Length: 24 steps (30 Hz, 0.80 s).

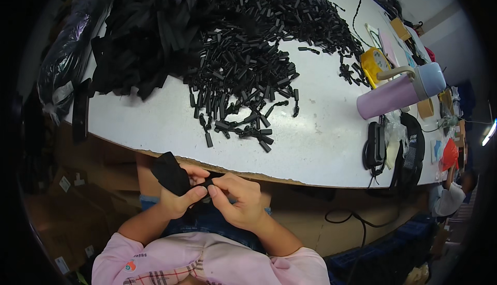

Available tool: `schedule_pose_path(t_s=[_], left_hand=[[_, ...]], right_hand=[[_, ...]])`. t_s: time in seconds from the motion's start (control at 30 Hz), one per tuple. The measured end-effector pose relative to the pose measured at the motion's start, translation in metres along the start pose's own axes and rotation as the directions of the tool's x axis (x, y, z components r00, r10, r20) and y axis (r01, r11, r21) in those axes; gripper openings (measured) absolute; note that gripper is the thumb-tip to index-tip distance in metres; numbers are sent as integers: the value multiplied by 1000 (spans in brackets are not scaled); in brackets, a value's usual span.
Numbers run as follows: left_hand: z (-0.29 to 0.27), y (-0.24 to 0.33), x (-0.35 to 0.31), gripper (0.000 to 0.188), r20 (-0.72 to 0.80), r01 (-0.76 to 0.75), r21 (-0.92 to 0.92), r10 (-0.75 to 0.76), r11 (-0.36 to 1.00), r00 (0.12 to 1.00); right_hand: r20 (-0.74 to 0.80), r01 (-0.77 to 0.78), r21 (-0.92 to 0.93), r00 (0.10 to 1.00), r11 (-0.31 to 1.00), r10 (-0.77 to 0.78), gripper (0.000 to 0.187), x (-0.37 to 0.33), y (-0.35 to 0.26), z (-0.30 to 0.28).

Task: The person is assembling small plastic components onto black fabric strips at a workstation.

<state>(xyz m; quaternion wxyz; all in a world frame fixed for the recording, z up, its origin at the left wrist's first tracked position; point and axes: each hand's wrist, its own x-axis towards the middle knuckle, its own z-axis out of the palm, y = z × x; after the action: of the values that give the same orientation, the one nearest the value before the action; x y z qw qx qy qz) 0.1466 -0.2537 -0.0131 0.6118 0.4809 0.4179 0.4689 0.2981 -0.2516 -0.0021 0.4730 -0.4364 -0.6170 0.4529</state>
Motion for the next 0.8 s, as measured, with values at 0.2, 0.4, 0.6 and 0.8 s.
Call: schedule_pose_path(t_s=[0.2,0.4,0.6,0.8], left_hand=[[-3,8,4,23,111,186,-87,-176,979,978],[-9,-9,9,20,87,-375,202,365,905,927],[-7,-1,11,16,183,-543,274,512,793,839],[-10,4,12,16,-63,126,-36,-128,991,990]], right_hand=[[-21,-105,140,994,984,109,6,-1,1,1],[72,-82,122,995,989,73,6,0,9,2],[274,-484,492,875,724,399,8,5,9,-4],[-44,124,-873,943,471,-329,18,54,12,-26]])
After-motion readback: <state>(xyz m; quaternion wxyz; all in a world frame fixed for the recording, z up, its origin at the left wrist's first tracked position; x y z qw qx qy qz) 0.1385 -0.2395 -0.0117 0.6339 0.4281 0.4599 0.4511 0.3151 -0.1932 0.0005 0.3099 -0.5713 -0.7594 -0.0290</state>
